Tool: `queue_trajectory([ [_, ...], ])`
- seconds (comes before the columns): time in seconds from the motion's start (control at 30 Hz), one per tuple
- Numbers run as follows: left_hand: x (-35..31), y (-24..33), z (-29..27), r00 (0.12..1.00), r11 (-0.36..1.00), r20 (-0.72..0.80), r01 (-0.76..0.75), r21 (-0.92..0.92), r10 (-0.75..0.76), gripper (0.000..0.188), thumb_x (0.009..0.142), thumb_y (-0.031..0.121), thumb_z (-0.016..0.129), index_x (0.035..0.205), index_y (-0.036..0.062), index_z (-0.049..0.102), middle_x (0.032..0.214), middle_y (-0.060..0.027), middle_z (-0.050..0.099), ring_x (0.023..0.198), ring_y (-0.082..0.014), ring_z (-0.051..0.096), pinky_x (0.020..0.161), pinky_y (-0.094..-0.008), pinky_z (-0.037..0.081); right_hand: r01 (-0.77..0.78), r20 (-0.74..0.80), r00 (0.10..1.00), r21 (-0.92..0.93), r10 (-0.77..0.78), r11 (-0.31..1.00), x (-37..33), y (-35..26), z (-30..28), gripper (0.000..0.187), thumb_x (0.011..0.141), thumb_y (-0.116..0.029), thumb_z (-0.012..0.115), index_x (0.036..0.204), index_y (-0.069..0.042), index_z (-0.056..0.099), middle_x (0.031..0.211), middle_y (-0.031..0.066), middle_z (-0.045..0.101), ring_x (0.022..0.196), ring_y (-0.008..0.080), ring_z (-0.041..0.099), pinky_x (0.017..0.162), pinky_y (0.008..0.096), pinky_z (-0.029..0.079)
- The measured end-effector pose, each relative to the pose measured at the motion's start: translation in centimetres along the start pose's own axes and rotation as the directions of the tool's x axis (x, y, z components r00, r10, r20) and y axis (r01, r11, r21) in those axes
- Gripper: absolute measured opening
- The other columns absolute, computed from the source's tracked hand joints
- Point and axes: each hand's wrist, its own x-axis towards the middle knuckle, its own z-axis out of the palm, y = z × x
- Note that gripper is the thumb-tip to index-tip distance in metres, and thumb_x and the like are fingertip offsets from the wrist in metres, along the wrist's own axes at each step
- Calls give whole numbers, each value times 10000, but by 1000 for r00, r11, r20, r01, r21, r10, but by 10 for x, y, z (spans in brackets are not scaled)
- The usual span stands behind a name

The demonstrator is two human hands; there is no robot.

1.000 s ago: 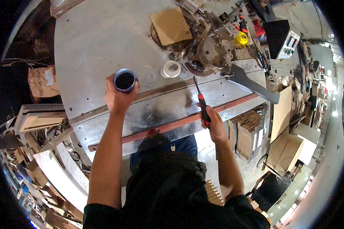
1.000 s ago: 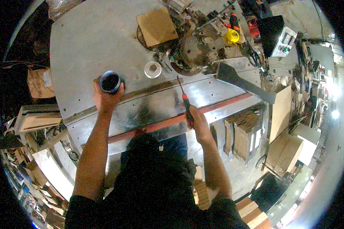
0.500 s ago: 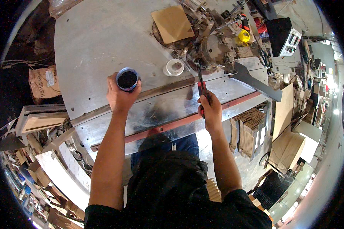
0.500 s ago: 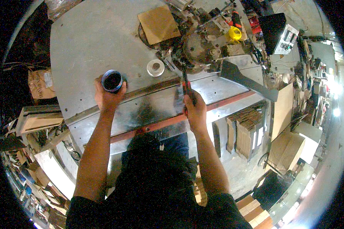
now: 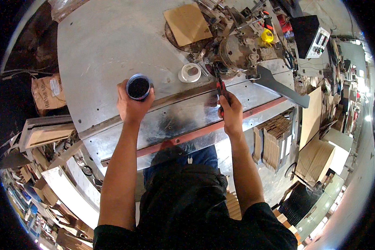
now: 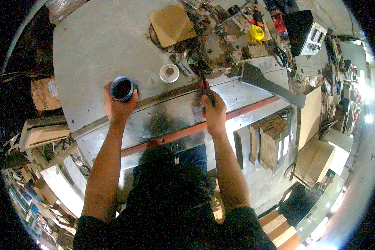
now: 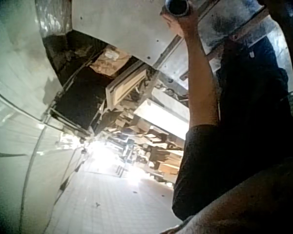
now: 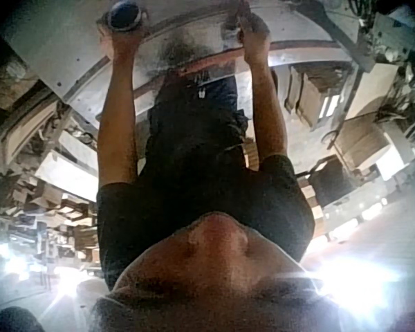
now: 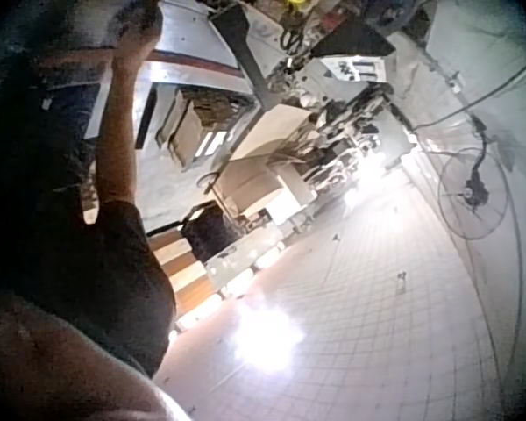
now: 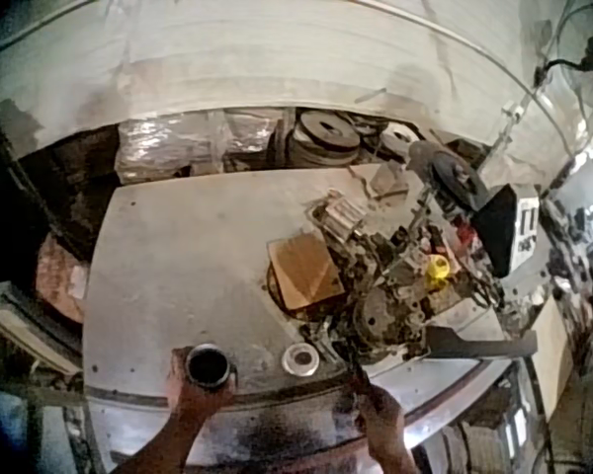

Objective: The person applies a dark substance from a small container onto a metal workbench using a brush. They then position a long, dark rectangular piece onto the treated area and press it down to secure it.

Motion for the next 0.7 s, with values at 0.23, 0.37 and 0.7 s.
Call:
queue_trajectory([
  [0.23, -1, -5, 0, 1000, 1000, 18, -4, -30, 4, 814, 760, 437, 991, 1380, 138, 557, 1244, -136, 688, 1068, -425, 763, 854, -547, 635, 59, -81, 994, -192, -76, 980, 14, 6, -2, 351, 1084, -193, 729, 1362, 21, 725, 936, 26, 720, 720, 105, 595, 630, 309, 489],
  [0.37, -1, -1, -1, 1000, 1000, 13, -8, 7, 8, 808, 761, 444, 990, 1373, 133, 564, 1252, -128, 681, 1080, -416, 758, 858, -545, 636, 158, -125, 971, -294, -202, 943, 14, 11, 1, 345, 1070, -184, 739, 1355, 9, 733, 968, 60, 752, 826, 152, 663, 758, 333, 541],
  [0.7, -1, -5, 1, 1000, 1000, 14, 3, -6, -3, 799, 769, 454, 982, 1377, 153, 560, 1263, -117, 668, 1084, -415, 750, 853, -553, 636, 187, -186, 940, -417, -285, 889, 2, 2, 10, 347, 1063, -128, 745, 1399, -51, 710, 1065, 146, 782, 928, 232, 711, 881, 368, 570],
])
